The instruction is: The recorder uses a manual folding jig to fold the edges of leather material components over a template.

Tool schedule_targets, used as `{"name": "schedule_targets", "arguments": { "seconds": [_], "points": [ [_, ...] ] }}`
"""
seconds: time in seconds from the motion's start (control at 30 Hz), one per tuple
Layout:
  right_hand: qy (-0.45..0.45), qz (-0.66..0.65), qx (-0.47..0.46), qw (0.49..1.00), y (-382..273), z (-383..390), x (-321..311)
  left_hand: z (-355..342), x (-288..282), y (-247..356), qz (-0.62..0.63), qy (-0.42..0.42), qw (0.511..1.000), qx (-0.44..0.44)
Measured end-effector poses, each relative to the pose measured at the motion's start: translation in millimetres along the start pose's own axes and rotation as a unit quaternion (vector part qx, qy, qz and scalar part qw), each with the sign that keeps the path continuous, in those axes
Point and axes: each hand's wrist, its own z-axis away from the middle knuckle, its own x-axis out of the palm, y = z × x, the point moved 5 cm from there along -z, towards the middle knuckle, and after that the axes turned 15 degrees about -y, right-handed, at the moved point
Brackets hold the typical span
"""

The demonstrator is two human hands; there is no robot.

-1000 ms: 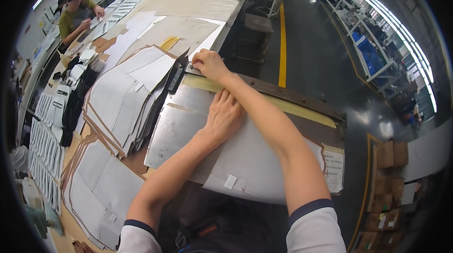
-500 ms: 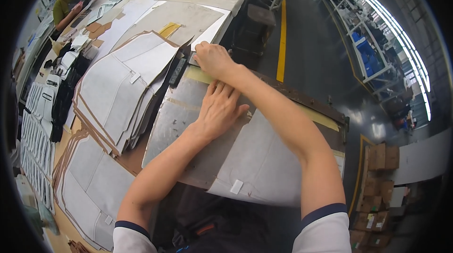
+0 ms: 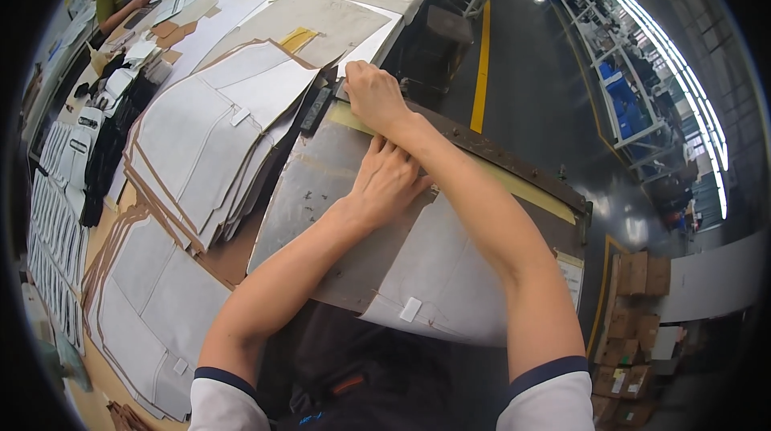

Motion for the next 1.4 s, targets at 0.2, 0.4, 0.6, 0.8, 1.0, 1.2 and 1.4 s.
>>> {"name": "schedule_targets", "arguments": {
  "seconds": [0.2, 0.4, 0.6, 0.8, 1.0, 1.2, 1.4],
  "points": [
    [0.010, 0.009, 0.251, 0.968, -9, -11, 13, 1, 8, -7, 0.013, 0.046, 0.999, 0.011],
    [0.013, -0.016, 0.166, 0.986, 2, -7, 8, -3, 6, -5, 0.004, 0.007, 1.000, 0.021],
    [-0.111, -0.037, -0.028, 0.993, 14, -10, -12, -1, -2, 5, 0.049, 0.036, 0.998, 0.009],
    [-0.099, -0.013, -0.053, 0.994, 6, -13, -14, -2, -1, 10, 0.045, 0.034, 0.998, 0.012],
    [-0.056, 0.000, 0.053, 0.997, 0, -11, -2, -4, 2, 10, 0.093, 0.021, 0.995, 0.033],
    [0.039, 0.040, 0.167, 0.984, -24, -14, 8, 1, 14, -2, 0.038, 0.075, 0.995, 0.048],
    [0.104, 0.074, 0.201, 0.971, -11, -4, 2, 0, 3, 3, 0.049, 0.050, 0.996, 0.046]
  ]
}}
